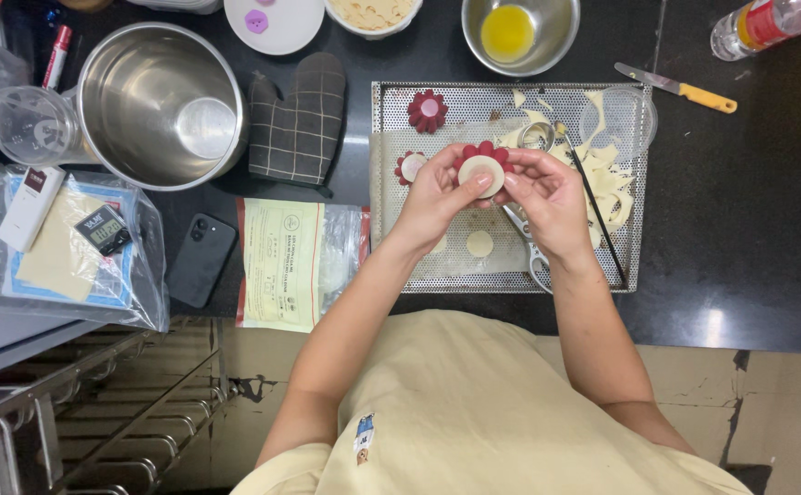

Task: The person assembles and disassembles a two-part flower-shaped mold, then walks to an oven and places the mold inside. Back at the workstation, they brush egg wash onto circular dough pieces and press each into the flower mold to shape them.

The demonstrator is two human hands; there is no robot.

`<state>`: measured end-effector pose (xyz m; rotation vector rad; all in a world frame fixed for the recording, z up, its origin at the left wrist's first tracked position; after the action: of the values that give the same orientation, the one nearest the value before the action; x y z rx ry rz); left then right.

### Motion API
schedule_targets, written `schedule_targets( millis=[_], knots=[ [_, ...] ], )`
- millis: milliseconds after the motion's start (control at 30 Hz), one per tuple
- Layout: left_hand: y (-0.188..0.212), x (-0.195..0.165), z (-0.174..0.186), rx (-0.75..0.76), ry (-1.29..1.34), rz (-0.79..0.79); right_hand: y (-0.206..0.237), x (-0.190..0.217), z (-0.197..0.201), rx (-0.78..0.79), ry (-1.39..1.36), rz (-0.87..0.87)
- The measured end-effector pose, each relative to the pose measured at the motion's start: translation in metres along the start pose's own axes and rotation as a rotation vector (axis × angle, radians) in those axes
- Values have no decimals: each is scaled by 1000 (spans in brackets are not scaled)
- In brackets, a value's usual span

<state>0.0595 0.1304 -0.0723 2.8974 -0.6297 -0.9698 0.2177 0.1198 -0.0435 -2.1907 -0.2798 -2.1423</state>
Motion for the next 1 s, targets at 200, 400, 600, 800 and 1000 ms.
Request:
schedule_targets(
  millis=[200,400,600,800,1000],
  knots=[
    [-1,1,0,-14,-10,0,0,-6,2,-1,-7,-14],
    [1,1,1,-10,-12,6,0,-3,-1,2,-12,-36],
    [3,3,5,-34,225,56,-2,15,-12,-60,202,86],
    [5,8,8,-59,108,61,-6,16,-21,-26,145,77],
    [6,8,12,-103,54,33,-11,9,-17,-11,102,24]
  ],
)
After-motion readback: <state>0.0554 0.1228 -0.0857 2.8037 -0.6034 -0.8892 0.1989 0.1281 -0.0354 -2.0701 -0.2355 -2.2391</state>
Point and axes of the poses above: each hand's wrist, its own y-axis away from the middle knuckle, its own z-axis out of the back of the hand, x = y × z, the point moved 5 cm from there along -y, towards the middle knuckle, and after that the axes turned 15 degrees about y, right-handed, at the moved point
